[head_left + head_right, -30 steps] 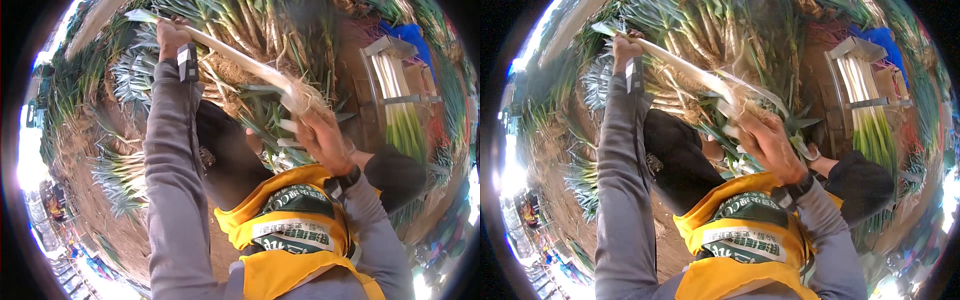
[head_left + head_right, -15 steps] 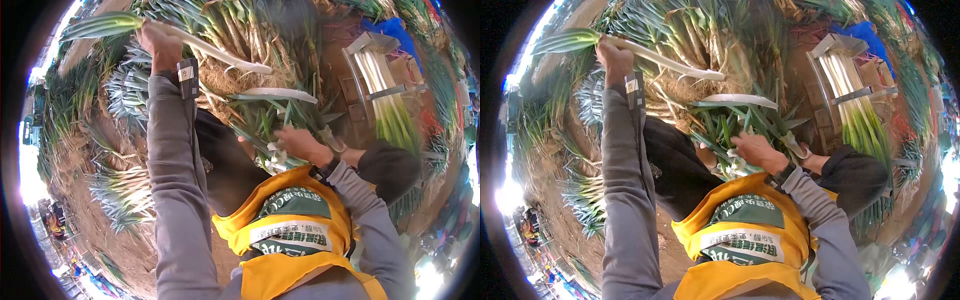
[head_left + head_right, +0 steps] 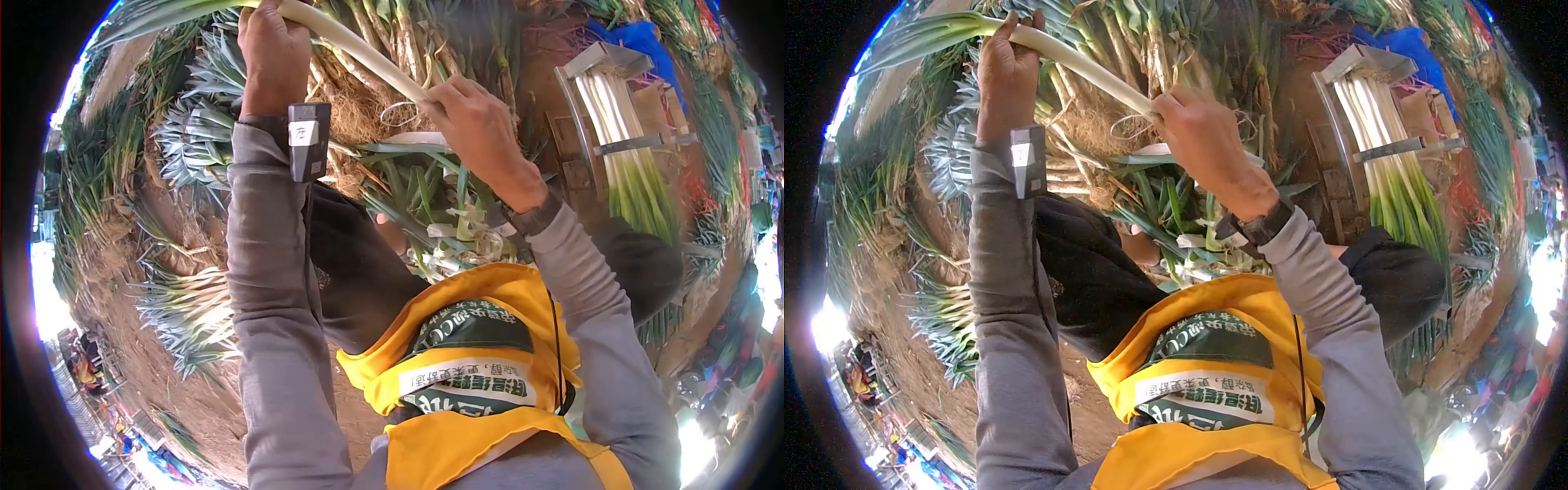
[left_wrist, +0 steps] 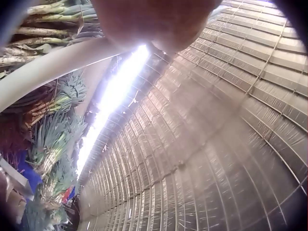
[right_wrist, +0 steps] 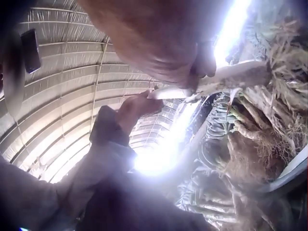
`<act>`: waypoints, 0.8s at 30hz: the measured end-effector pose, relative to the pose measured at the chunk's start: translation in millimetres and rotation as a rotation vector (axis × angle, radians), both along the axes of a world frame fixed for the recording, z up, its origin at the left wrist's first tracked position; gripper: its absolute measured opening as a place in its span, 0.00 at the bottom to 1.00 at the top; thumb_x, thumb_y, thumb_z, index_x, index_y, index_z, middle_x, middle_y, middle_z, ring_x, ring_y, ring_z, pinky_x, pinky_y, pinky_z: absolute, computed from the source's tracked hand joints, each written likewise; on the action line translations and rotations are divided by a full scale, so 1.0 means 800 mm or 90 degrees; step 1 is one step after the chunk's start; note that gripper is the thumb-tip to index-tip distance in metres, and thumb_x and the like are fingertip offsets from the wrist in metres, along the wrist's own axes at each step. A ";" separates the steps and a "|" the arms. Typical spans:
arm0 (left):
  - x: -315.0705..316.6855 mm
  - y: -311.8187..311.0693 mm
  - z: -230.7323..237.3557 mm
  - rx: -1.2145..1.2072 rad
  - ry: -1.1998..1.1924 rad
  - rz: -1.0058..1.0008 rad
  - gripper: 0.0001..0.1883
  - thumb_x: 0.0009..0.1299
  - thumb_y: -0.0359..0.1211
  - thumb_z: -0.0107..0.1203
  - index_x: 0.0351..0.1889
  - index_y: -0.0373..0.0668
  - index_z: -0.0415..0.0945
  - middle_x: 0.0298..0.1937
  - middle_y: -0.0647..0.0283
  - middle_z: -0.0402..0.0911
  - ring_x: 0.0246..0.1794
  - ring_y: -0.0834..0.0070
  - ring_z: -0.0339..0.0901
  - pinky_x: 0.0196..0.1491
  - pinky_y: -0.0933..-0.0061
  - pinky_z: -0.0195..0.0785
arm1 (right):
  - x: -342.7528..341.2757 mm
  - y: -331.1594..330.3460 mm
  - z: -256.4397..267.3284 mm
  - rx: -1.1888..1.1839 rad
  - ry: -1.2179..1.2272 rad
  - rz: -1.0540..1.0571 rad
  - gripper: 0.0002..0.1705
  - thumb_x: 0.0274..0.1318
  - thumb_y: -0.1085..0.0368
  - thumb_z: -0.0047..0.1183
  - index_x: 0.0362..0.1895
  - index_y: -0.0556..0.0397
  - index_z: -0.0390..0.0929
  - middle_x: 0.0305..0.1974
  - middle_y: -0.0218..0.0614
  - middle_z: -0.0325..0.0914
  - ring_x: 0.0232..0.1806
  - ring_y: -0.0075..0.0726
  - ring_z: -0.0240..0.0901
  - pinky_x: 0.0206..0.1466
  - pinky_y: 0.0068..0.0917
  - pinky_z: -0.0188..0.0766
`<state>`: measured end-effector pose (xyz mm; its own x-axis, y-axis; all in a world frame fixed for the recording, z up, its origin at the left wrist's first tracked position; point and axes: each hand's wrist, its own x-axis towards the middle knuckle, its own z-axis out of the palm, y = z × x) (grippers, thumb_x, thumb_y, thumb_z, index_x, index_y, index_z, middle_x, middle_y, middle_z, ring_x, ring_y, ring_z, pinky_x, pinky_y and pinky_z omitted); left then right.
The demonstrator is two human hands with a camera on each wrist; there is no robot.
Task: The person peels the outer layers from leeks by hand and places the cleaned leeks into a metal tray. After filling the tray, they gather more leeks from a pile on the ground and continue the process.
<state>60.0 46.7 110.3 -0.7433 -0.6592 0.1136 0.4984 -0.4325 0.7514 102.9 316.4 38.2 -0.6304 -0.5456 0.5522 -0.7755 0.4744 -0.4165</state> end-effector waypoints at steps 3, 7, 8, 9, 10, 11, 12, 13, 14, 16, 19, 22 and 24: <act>-0.021 0.002 -0.008 -0.063 0.090 0.044 0.07 0.74 0.25 0.53 0.47 0.37 0.69 0.38 0.60 0.73 0.33 0.68 0.75 0.40 0.67 0.75 | -0.001 0.010 0.008 -0.012 -0.088 0.059 0.11 0.57 0.68 0.65 0.43 0.53 0.79 0.35 0.37 0.78 0.35 0.43 0.79 0.37 0.37 0.76; -0.021 -0.006 -0.009 -0.080 0.195 -0.048 0.08 0.73 0.23 0.54 0.48 0.36 0.69 0.36 0.61 0.74 0.33 0.70 0.75 0.37 0.69 0.74 | 0.034 0.050 0.022 -0.154 -0.350 0.181 0.07 0.61 0.70 0.62 0.42 0.54 0.79 0.33 0.33 0.79 0.32 0.28 0.79 0.36 0.25 0.76; -0.021 -0.003 -0.005 -0.066 0.170 -0.062 0.08 0.74 0.24 0.55 0.48 0.37 0.69 0.34 0.61 0.73 0.32 0.72 0.74 0.36 0.70 0.73 | 0.039 0.056 0.021 -0.202 -0.417 0.169 0.06 0.62 0.70 0.61 0.43 0.55 0.79 0.34 0.31 0.80 0.33 0.23 0.78 0.36 0.22 0.76; -0.022 0.001 -0.007 -0.051 0.143 -0.080 0.08 0.75 0.26 0.55 0.48 0.37 0.69 0.33 0.62 0.73 0.31 0.73 0.73 0.35 0.72 0.72 | 0.041 0.056 0.024 -0.202 -0.421 0.168 0.06 0.62 0.70 0.61 0.43 0.55 0.79 0.34 0.31 0.80 0.33 0.23 0.78 0.36 0.22 0.76; -0.021 0.007 -0.009 -0.049 0.140 -0.088 0.08 0.75 0.26 0.55 0.48 0.37 0.69 0.33 0.62 0.73 0.31 0.73 0.73 0.35 0.72 0.72 | 0.041 0.057 0.030 -0.244 -0.493 0.162 0.06 0.64 0.69 0.60 0.44 0.55 0.78 0.34 0.30 0.80 0.32 0.22 0.79 0.34 0.21 0.76; -0.021 0.013 -0.009 -0.025 0.095 -0.064 0.08 0.75 0.27 0.56 0.48 0.37 0.69 0.33 0.62 0.72 0.30 0.74 0.72 0.35 0.73 0.72 | 0.038 0.057 0.039 -0.289 -0.559 0.154 0.07 0.66 0.68 0.59 0.45 0.56 0.78 0.33 0.29 0.80 0.30 0.21 0.79 0.33 0.20 0.76; -0.022 0.018 -0.008 -0.003 0.052 -0.039 0.08 0.76 0.28 0.56 0.48 0.38 0.69 0.33 0.62 0.72 0.30 0.74 0.71 0.34 0.75 0.71 | 0.033 0.060 0.045 -0.334 -0.623 0.147 0.07 0.68 0.67 0.57 0.46 0.56 0.78 0.33 0.29 0.80 0.29 0.20 0.79 0.31 0.19 0.76; -0.011 0.030 -0.002 -0.005 0.044 -0.035 0.08 0.76 0.29 0.56 0.47 0.38 0.69 0.34 0.62 0.71 0.29 0.74 0.71 0.33 0.75 0.70 | 0.028 0.062 0.034 -0.324 -0.659 0.160 0.08 0.69 0.65 0.56 0.45 0.58 0.76 0.32 0.29 0.80 0.26 0.21 0.78 0.29 0.20 0.76; -0.018 0.019 -0.009 -0.008 0.043 -0.021 0.10 0.75 0.30 0.58 0.47 0.38 0.69 0.35 0.63 0.71 0.29 0.73 0.71 0.33 0.74 0.71 | 0.029 0.067 0.026 -0.326 -0.656 0.158 0.08 0.69 0.65 0.56 0.45 0.58 0.76 0.32 0.29 0.80 0.26 0.21 0.78 0.29 0.20 0.76; -0.035 -0.010 -0.028 0.010 0.007 0.046 0.09 0.74 0.30 0.59 0.45 0.39 0.70 0.34 0.63 0.71 0.29 0.74 0.71 0.32 0.73 0.70 | 0.032 0.079 0.010 -0.265 -0.693 0.085 0.09 0.70 0.64 0.56 0.44 0.58 0.76 0.31 0.31 0.80 0.25 0.20 0.78 0.28 0.20 0.75; -0.044 -0.046 -0.047 -0.024 0.018 0.020 0.06 0.75 0.31 0.58 0.43 0.41 0.72 0.31 0.65 0.72 0.29 0.74 0.71 0.31 0.73 0.70 | 0.051 0.133 -0.044 0.060 -0.673 -0.045 0.15 0.67 0.60 0.58 0.44 0.61 0.78 0.33 0.39 0.81 0.26 0.27 0.80 0.33 0.30 0.76; -0.047 -0.063 -0.040 -0.067 0.045 0.054 0.08 0.79 0.28 0.51 0.49 0.32 0.68 0.41 0.56 0.74 0.37 0.65 0.75 0.47 0.58 0.77 | 0.085 0.156 -0.087 0.186 -0.736 -0.066 0.18 0.65 0.58 0.60 0.49 0.61 0.80 0.36 0.46 0.82 0.29 0.38 0.83 0.39 0.35 0.77; -0.038 -0.071 -0.051 -0.034 0.007 0.043 0.09 0.80 0.32 0.48 0.50 0.34 0.68 0.41 0.56 0.74 0.38 0.64 0.75 0.47 0.58 0.77 | 0.085 0.132 -0.070 0.012 -0.370 -0.001 0.19 0.63 0.61 0.62 0.55 0.55 0.80 0.41 0.46 0.83 0.39 0.46 0.84 0.43 0.38 0.77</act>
